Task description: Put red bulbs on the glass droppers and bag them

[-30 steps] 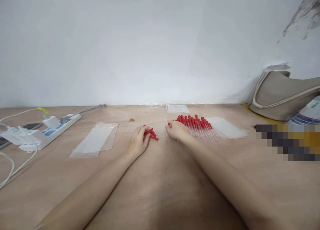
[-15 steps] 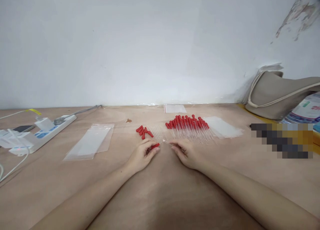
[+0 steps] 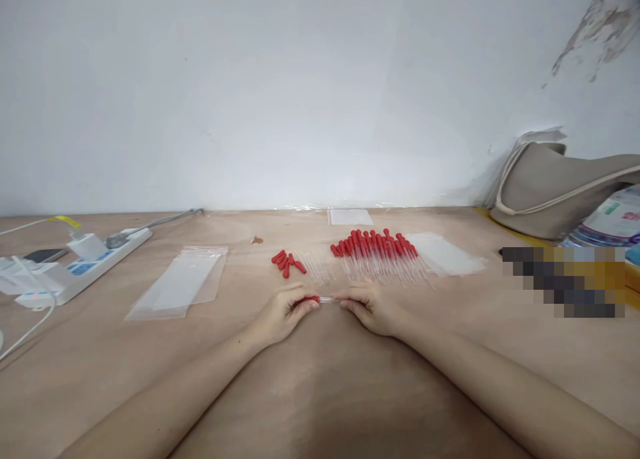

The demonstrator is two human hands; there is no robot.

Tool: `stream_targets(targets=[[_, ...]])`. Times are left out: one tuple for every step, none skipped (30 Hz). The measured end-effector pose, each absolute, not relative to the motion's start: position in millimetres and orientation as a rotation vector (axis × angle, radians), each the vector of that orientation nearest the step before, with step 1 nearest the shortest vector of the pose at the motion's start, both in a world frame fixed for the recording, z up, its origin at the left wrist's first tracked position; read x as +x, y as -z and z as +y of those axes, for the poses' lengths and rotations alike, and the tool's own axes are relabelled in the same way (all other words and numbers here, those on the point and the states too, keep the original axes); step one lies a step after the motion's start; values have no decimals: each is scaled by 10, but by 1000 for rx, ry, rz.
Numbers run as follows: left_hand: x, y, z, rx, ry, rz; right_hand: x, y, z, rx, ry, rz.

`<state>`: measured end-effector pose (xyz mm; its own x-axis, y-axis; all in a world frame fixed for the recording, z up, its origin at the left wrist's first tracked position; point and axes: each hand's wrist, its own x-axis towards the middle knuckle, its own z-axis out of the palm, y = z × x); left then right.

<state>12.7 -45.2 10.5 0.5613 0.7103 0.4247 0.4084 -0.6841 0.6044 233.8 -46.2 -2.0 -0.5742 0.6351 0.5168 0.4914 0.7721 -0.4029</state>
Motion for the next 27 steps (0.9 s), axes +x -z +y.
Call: stream_targets(targets=[[123, -115, -459, 2376, -895, 886, 2350, 11, -445, -822, -274, -2325], [121, -124, -466, 2396, -873, 872, 2362, -2, -430, -812, -251, -2353], [121, -131, -473, 2416, -853, 858, 2373, -17, -418, -807, -213, -2381], [122, -136, -480, 2438, -834, 848, 2383, -34, -411, -806, -164, -2403], [124, -138, -486, 2460, -818, 848, 2390, -51, -408, -808, -114, -2422], [126, -137, -492, 2481, -806, 854, 2395, -67, -411, -813, -66, -2434], [129, -133, -497, 2505, -801, 862, 2396, -81, -418, -822, -21, -2441], [133, -127, -501, 2527, -798, 870, 2395, -93, -429, -832, 16, -2442], [136, -119, -504, 2548, -801, 876, 2390, -101, -444, -841, 43, -2440], [139, -110, -507, 2566, -805, 882, 2382, -108, -461, -851, 59, -2439], [141, -100, -508, 2582, -808, 885, 2369, -112, -481, -862, 66, -2438], [142, -90, -508, 2599, -809, 888, 2353, -115, -503, -874, 67, -2440], [143, -80, -508, 2613, -808, 894, 2332, -117, -524, -887, 60, -2444], [143, -71, -507, 2625, -807, 900, 2307, -118, -544, -905, 48, -2449], [142, -64, -507, 2633, -809, 903, 2279, -119, -561, -927, 30, -2453], [141, -59, -507, 2636, -808, 901, 2250, -120, -574, -954, 4, -2453], [140, -56, -508, 2635, -809, 897, 2220, -120, -583, -983, -35, -2449], [139, -54, -508, 2634, -810, 892, 2191, -120, -586, -1015, -84, -2444], [139, -54, -509, 2635, -811, 886, 2164, -120, -585, -1048, -144, -2437], [139, -55, -508, 2637, -814, 882, 2141, -122, -582, -1073, -210, -2431], [139, -57, -505, 2644, -815, 880, 2123, -127, -578, -1091, -283, -2425], [141, -61, -499, 2655, -815, 877, 2109, -134, -574, -1106, -362, -2419], [144, -67, -488, 2669, -808, 875, 2101, -147, -573, -1119, -442, -2413], [146, -77, -473, 2683, -795, 873, 2098, -166, -574, -1134, -513, -2404], [148, -90, -452, 2699, -783, 865, 2102, -193, -576, -1152, -561, -2395], [146, -105, -428, 2715, -780, 857, 2111, -229, -576, -1176, -587, -2391], [139, -123, -400, 2729, -797, 852, 2126, -273, -572, -1203, -594, -2395]])
